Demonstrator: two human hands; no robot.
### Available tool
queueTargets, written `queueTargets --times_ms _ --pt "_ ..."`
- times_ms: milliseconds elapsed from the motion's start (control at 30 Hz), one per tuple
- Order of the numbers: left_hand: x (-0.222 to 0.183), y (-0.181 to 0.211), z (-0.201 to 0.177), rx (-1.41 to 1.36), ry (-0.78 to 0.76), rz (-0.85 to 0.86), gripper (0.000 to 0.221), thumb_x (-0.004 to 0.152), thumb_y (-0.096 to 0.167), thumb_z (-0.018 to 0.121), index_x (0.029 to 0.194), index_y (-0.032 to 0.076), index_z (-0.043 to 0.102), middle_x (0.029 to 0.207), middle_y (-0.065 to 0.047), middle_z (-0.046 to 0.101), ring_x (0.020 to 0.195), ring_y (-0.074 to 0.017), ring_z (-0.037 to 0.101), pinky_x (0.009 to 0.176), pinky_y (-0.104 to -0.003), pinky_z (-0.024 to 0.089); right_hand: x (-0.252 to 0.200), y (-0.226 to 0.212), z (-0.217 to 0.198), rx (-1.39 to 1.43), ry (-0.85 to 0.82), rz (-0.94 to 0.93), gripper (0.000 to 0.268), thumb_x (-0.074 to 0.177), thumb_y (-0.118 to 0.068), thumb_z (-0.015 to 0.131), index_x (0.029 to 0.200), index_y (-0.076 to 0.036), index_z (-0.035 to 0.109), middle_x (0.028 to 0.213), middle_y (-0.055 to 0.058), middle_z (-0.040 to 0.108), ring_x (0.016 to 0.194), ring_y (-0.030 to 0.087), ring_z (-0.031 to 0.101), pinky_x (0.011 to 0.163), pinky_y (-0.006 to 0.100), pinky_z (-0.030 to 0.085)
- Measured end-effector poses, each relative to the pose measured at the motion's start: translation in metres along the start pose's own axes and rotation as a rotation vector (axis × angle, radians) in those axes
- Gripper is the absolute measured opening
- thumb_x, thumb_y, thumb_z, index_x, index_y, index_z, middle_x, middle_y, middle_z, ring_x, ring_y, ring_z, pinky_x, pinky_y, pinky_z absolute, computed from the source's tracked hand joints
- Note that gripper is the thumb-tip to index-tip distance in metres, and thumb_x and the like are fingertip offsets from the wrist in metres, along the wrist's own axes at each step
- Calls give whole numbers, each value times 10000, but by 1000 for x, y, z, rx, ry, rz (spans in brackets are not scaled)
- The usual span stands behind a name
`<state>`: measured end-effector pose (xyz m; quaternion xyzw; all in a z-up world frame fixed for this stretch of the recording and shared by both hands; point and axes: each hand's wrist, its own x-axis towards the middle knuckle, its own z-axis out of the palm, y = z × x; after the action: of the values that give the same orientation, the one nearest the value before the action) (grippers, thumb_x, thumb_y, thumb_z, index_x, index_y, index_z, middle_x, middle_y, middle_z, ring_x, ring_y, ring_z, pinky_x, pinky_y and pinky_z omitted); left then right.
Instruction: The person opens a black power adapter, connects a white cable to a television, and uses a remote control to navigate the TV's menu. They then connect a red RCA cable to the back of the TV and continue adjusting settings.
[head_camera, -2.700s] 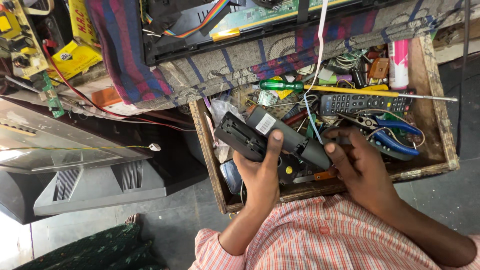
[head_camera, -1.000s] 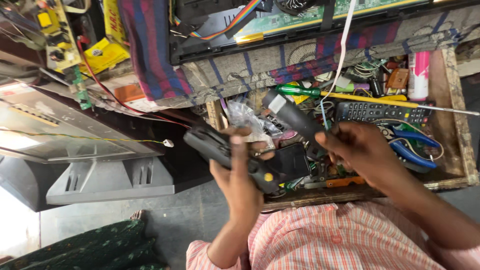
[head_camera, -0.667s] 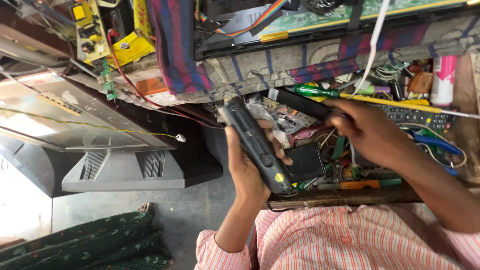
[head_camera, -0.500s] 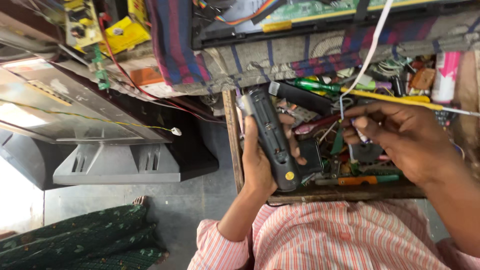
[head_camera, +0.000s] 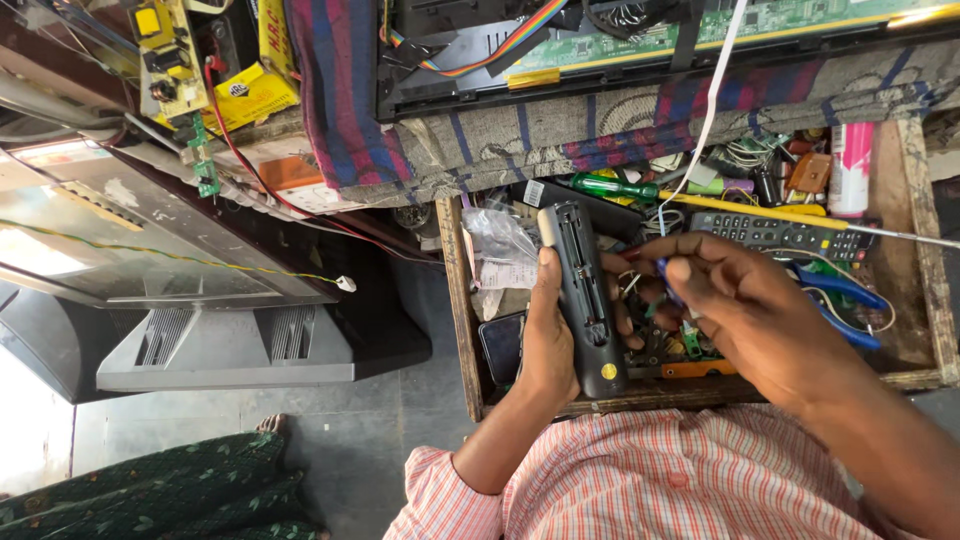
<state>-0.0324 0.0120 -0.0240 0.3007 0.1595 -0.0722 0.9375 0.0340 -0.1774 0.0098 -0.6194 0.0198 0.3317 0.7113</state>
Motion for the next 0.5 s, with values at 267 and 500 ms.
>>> queueTargets --times_ms 267,500 --pt "3 -9 -8 52 10 -52 708 1076 669 336 1208 29 610 943 -101 668 721 -185 677 653 -382 617 -11 -21 8 -274 76 -134 395 872 -166 708 1252 -59 725 929 126 817 618 120 684 556 252 591" --pt "1 -23 -6 77 -14 -77 641 1105 632 357 1180 43 602 822 -124 659 650 -198 685 588 -363 608 -1 -18 36 -664 95 -742 204 846 -107 819 1042 -76 771 956 61 785 816 117 749 701 255 599"
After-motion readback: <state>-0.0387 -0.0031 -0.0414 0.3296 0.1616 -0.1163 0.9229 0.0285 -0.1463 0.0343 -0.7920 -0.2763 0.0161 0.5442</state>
